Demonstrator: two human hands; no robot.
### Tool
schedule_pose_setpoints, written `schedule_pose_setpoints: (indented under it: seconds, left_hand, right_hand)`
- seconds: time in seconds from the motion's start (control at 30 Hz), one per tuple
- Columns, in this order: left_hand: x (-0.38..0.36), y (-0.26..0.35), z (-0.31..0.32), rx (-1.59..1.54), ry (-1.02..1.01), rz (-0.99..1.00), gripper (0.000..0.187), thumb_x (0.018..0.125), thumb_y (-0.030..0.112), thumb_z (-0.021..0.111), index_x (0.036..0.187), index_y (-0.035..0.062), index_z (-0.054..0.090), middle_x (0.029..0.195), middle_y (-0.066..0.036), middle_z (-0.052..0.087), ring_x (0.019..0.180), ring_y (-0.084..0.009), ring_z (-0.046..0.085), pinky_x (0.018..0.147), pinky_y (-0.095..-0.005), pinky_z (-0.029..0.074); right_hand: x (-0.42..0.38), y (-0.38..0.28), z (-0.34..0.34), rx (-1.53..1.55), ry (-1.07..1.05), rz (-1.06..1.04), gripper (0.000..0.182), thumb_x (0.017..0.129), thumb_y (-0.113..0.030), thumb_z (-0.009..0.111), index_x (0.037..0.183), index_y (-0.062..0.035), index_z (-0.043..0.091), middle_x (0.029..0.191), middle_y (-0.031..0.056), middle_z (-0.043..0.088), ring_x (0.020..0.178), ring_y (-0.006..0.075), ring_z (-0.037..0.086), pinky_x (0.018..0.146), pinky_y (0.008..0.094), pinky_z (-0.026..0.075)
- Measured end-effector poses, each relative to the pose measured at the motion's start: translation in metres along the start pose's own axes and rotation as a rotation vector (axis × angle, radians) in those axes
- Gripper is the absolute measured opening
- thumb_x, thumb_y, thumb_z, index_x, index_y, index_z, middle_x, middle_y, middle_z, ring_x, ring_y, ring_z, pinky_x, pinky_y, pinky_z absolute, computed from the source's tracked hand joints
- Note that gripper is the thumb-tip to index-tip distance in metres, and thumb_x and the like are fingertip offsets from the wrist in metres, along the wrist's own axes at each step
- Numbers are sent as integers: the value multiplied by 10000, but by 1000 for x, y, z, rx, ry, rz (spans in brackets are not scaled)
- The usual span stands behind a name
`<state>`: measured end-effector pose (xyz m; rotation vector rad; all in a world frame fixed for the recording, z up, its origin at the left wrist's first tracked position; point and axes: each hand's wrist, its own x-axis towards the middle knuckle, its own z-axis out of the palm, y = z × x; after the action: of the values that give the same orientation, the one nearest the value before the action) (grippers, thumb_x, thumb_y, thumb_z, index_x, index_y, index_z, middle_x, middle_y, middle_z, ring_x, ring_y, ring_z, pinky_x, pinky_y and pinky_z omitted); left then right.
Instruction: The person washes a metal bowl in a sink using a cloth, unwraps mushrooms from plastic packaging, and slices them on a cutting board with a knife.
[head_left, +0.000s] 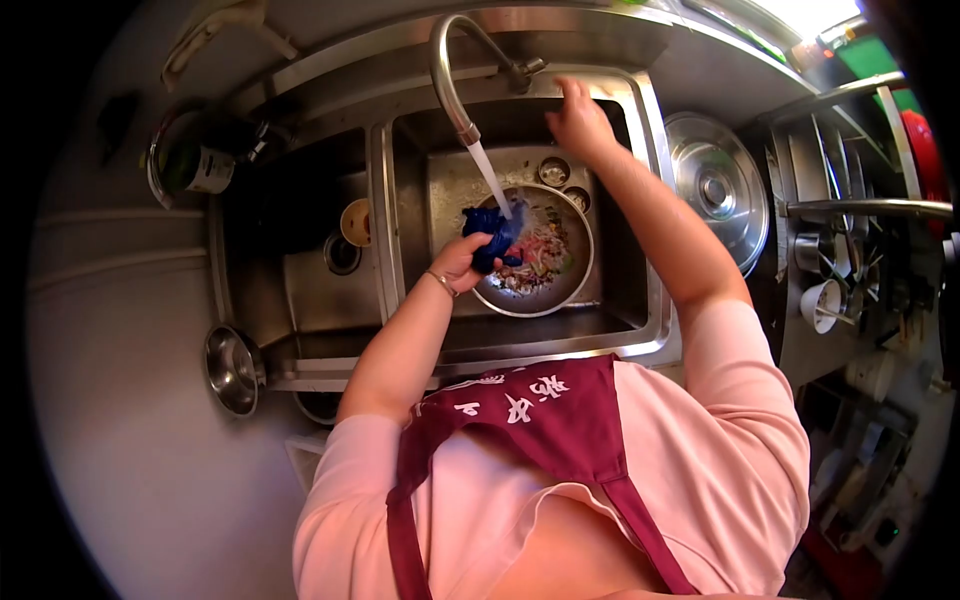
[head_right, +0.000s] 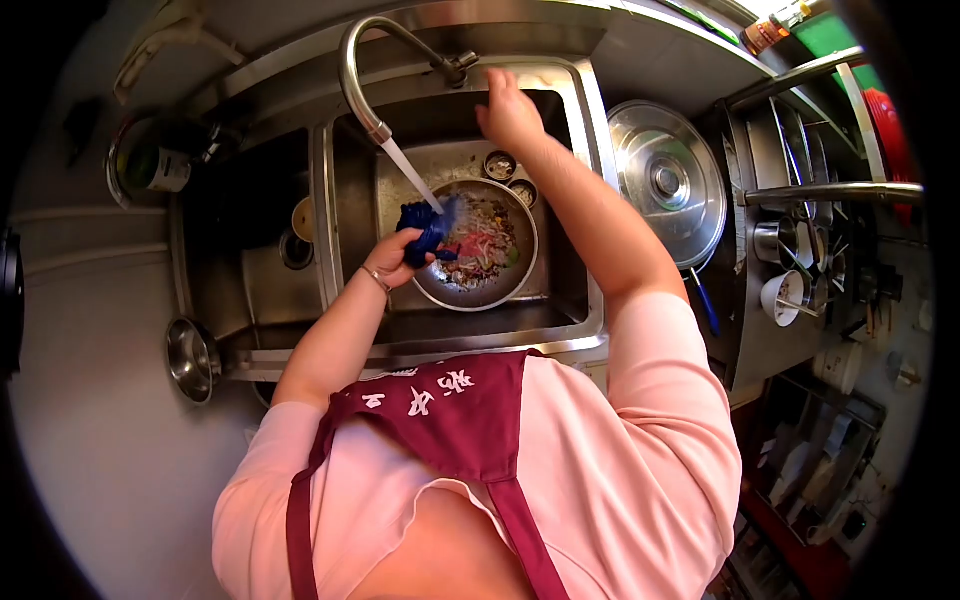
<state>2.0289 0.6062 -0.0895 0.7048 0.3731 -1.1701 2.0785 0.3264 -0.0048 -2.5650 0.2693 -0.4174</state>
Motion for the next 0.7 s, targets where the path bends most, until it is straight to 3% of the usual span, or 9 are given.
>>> schedule_pose_setpoints:
  seconds: [0.07, 0.13, 0.2, 0.27, 0.4, 0.47, 0.57, 0.63, 0.7]
  left_hand:
    - [-8, 0, 0, 93, -56, 11, 337, 822, 100, 599, 1126, -20, 517, 1005, -133, 610, 833, -210, 594, 613, -277, 519]
    - [-17, 4, 0, 105, -98, 20, 395, 809, 104, 611, 1171, -18, 509, 1059, -138, 610, 894, -217, 605, 683, -293, 540]
    - [-30, 8, 5, 151, -224, -19, 436, 797, 119, 620, 1196, -12, 503, 1073, -138, 609, 952, -239, 607, 770, -348, 550]
    - [-35, 9, 5, 121, -287, -18, 501, 788, 134, 627, 1241, -8, 467, 1114, -144, 595, 1012, -264, 597, 839, -418, 532]
    - [-39, 15, 18, 146, -344, -25, 536, 786, 159, 654, 1262, 20, 449, 1101, -134, 597, 996, -255, 601, 838, -422, 529]
    - [-33, 13, 11, 112, -357, -43, 572, 792, 192, 675, 1280, 25, 429, 1173, -146, 568, 1010, -261, 597, 873, -488, 500]
    - [-29, 7, 11, 93, -309, -15, 532, 785, 175, 698, 1236, 18, 464, 1115, -133, 593, 950, -244, 613, 851, -472, 512]
    - [-28, 7, 12, 106, -290, -8, 484, 789, 157, 692, 1202, 19, 483, 1067, -122, 600, 923, -238, 615, 823, -440, 526]
    - [-27, 12, 15, 115, -279, 0, 436, 792, 140, 686, 1168, 19, 502, 1018, -110, 608, 896, -233, 618, 796, -408, 540]
  right_hand:
    - [34, 21, 9, 57, 104, -96, 573, 774, -161, 653, 1284, -89, 401, 1245, 171, 487, 1028, 351, 562, 852, 410, 483]
    - [65, 45, 25, 197, -7, -182, 527, 821, -255, 644, 1298, -141, 451, 1235, 143, 532, 1018, 319, 582, 854, 383, 481]
    - [85, 43, 17, 236, -260, 26, 419, 864, -338, 606, 1247, -186, 531, 1118, 120, 617, 968, 287, 608, 846, 358, 475]
    - [93, 45, 16, 265, -288, -4, 353, 881, -367, 580, 1192, -201, 578, 994, 111, 659, 918, 257, 621, 820, 350, 475]
    - [104, 34, 11, 78, -280, 3, 358, 890, -404, 543, 1143, -158, 599, 1008, 109, 657, 945, 286, 612, 823, 381, 473]
    - [108, 26, 12, -66, -224, -2, 359, 894, -407, 529, 1123, -141, 606, 1016, 106, 655, 965, 297, 604, 829, 394, 471]
    - [104, 11, 16, -79, -246, 99, 504, 890, -464, 506, 1226, -90, 525, 1114, 161, 614, 1054, 369, 552, 900, 407, 429]
    - [85, 2, 19, -105, 64, 232, 455, 876, -378, 545, 1228, -94, 500, 1047, 183, 625, 979, 342, 590, 860, 409, 452]
    - [45, 4, 22, 19, 323, 15, 355, 815, -234, 567, 1145, -114, 515, 1024, 143, 612, 959, 336, 589, 787, 420, 488]
